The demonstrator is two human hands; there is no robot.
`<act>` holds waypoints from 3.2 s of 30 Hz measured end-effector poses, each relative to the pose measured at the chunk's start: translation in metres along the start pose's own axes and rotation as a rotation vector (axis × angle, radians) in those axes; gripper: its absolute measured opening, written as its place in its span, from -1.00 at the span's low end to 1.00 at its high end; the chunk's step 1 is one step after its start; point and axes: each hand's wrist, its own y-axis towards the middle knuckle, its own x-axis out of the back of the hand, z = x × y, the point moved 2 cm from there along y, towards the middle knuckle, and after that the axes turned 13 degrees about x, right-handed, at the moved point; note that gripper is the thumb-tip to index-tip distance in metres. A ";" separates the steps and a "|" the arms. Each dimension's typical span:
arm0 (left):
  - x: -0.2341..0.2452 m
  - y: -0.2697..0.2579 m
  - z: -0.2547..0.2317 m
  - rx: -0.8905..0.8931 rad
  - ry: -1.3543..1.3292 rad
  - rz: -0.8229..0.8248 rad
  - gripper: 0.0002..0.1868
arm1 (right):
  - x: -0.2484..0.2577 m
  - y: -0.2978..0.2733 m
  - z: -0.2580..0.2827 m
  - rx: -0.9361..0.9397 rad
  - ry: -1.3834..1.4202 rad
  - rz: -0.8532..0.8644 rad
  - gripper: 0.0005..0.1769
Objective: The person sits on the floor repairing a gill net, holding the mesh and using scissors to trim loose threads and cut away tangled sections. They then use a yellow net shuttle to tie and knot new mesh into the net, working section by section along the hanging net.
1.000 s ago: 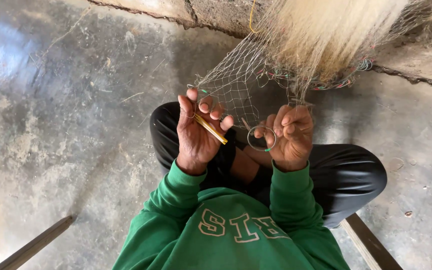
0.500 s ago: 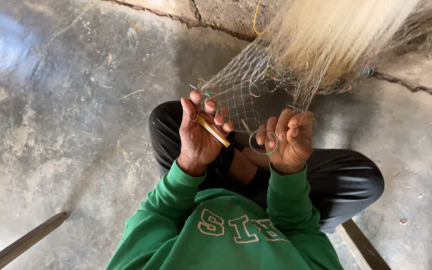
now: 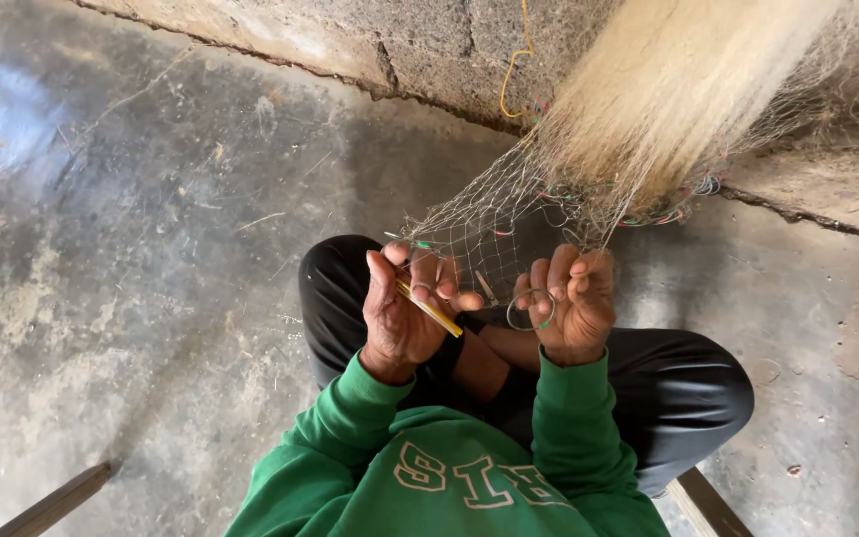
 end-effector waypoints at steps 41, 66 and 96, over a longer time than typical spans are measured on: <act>-0.010 0.000 -0.007 -0.011 0.148 0.065 -0.60 | 0.001 -0.004 -0.002 -0.063 0.098 0.041 -0.96; -0.006 -0.001 -0.011 -0.066 0.218 0.056 -0.64 | -0.006 -0.003 -0.006 -0.090 -0.008 -0.019 -0.93; 0.006 -0.004 -0.013 -0.033 0.116 0.004 -0.65 | -0.002 -0.007 -0.008 -0.113 -0.225 -0.167 -0.88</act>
